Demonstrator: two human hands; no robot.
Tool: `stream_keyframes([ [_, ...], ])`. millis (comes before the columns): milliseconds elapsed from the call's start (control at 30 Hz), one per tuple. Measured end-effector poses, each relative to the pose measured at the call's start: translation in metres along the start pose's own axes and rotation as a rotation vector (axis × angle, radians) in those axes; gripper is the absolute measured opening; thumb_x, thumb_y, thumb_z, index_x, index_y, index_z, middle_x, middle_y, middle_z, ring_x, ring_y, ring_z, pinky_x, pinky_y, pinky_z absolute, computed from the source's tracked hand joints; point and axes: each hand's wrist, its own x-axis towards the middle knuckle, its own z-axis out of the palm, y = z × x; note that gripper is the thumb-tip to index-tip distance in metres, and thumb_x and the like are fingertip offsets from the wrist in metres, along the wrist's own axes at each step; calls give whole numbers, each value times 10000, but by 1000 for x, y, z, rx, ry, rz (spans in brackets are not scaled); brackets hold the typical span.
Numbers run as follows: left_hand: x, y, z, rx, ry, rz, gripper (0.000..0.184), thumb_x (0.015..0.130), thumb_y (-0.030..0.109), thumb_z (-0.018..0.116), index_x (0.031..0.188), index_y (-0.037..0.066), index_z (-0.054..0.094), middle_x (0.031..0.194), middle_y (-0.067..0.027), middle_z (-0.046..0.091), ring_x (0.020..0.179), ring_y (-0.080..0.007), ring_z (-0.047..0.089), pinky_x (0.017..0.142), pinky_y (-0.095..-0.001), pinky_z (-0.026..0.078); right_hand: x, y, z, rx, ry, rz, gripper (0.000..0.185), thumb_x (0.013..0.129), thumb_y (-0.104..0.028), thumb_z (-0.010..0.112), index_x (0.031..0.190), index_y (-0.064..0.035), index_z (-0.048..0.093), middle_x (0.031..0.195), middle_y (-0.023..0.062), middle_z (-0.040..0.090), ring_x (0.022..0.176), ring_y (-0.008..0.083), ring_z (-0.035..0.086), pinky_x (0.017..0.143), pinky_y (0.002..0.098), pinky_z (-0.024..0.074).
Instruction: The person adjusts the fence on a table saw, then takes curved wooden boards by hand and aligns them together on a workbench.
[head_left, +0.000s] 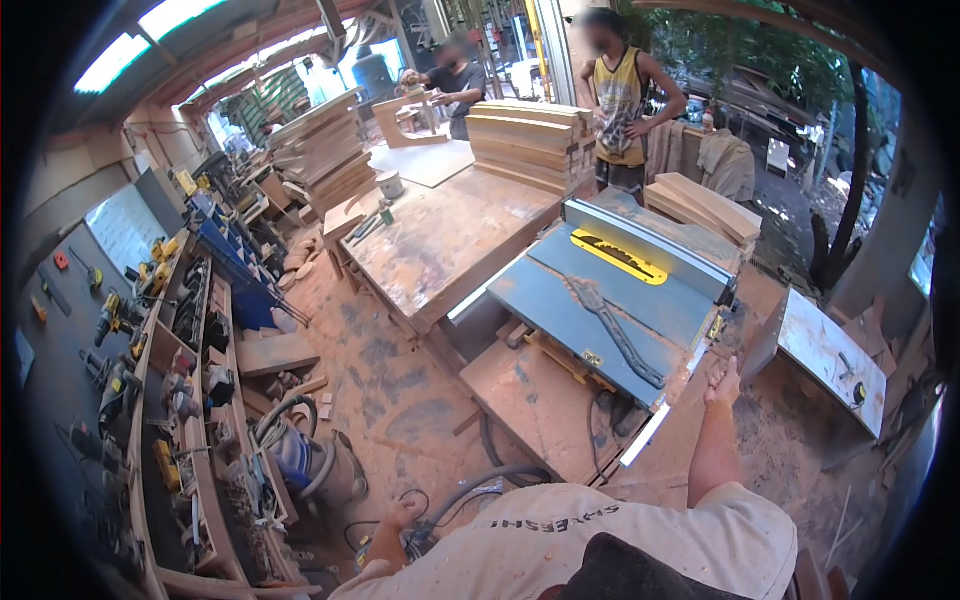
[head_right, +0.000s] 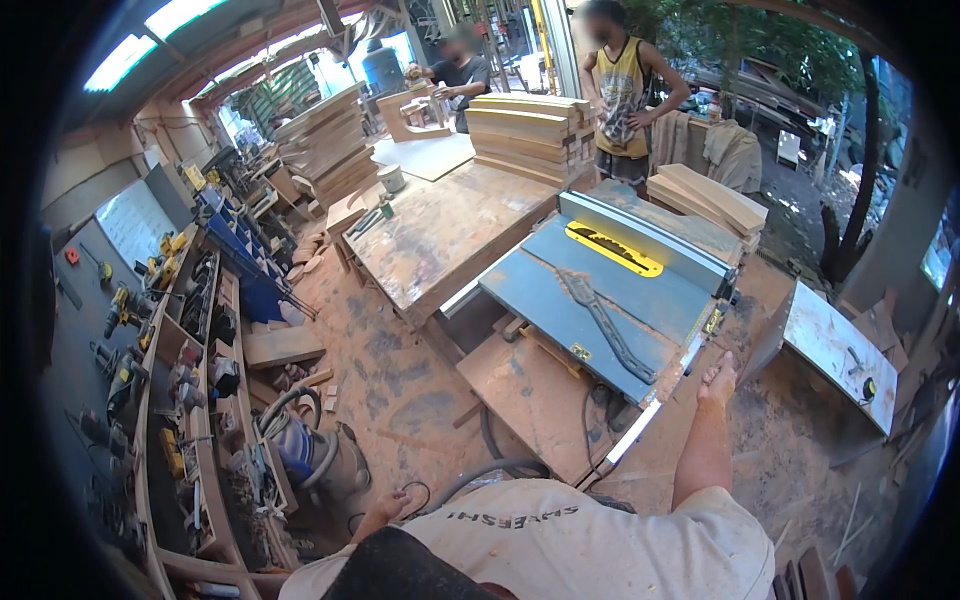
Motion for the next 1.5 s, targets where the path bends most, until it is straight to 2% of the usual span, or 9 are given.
stream_keyframes([
  [133,20,-16,9,-7,33,-46,531,744,392,649,1123,22,635,1151,-212,607,1109,-292,568,949,-363,437,28,22,-20,-104,75,-44,190,894,-169,585,751,-123,468,593,-35,379,431,62,358,357,220,301],
  [267,64,-53,34,-80,185,339,513,752,370,650,1139,34,629,1117,-173,636,1066,-279,594,942,-358,444,40,15,-15,-51,-237,-58,171,905,-168,549,761,-120,470,600,-37,394,427,61,358,358,217,303],
  [367,11,1,6,-41,10,16,530,765,393,650,1150,29,623,1111,-182,635,1061,-268,597,942,-352,443,4,8,-29,-220,-78,-50,228,924,-262,539,756,-127,466,576,-48,376,415,60,346,354,228,280],
  [600,-21,31,-4,-67,20,-28,583,766,428,648,1150,-9,610,1120,-212,624,1061,-277,600,928,-349,452,-2,-10,-17,-30,154,40,411,917,-541,443,740,-170,437,511,-57,311,367,76,276,341,241,181],
  [700,-10,10,0,192,30,294,567,754,439,650,1128,13,631,1135,-217,616,1073,-289,596,928,-353,453,-7,-16,-6,-29,200,26,435,917,-565,415,723,-176,424,498,-58,293,361,86,255,343,240,175],
  [767,-41,56,-11,0,66,-39,536,745,441,652,1109,47,653,1133,-217,616,1083,-289,591,932,-358,451,-8,-17,-3,-38,232,37,443,918,-571,404,714,-179,419,490,-59,280,360,90,246,345,238,175],
  [833,-34,46,-7,-17,65,-34,520,745,440,650,1097,58,661,1128,-214,618,1084,-289,590,932,-360,451,0,-15,-6,-50,198,77,475,914,-605,364,692,-186,404,489,-57,273,362,101,239,347,255,174],
  [1233,18,-6,1,41,-4,-41,585,758,436,643,1196,51,599,1210,-191,583,1137,-292,553,978,-356,414,40,14,-33,-127,108,148,316,936,-345,410,667,-183,447,530,-37,363,396,96,322,362,253,218],
  [1500,10,7,-11,-27,-18,-70,616,768,452,642,1217,36,578,1208,-201,582,1136,-287,553,972,-357,415,23,5,-13,-158,80,6,283,955,-400,449,841,-143,487,547,-52,371,401,72,340,339,232,248],
])
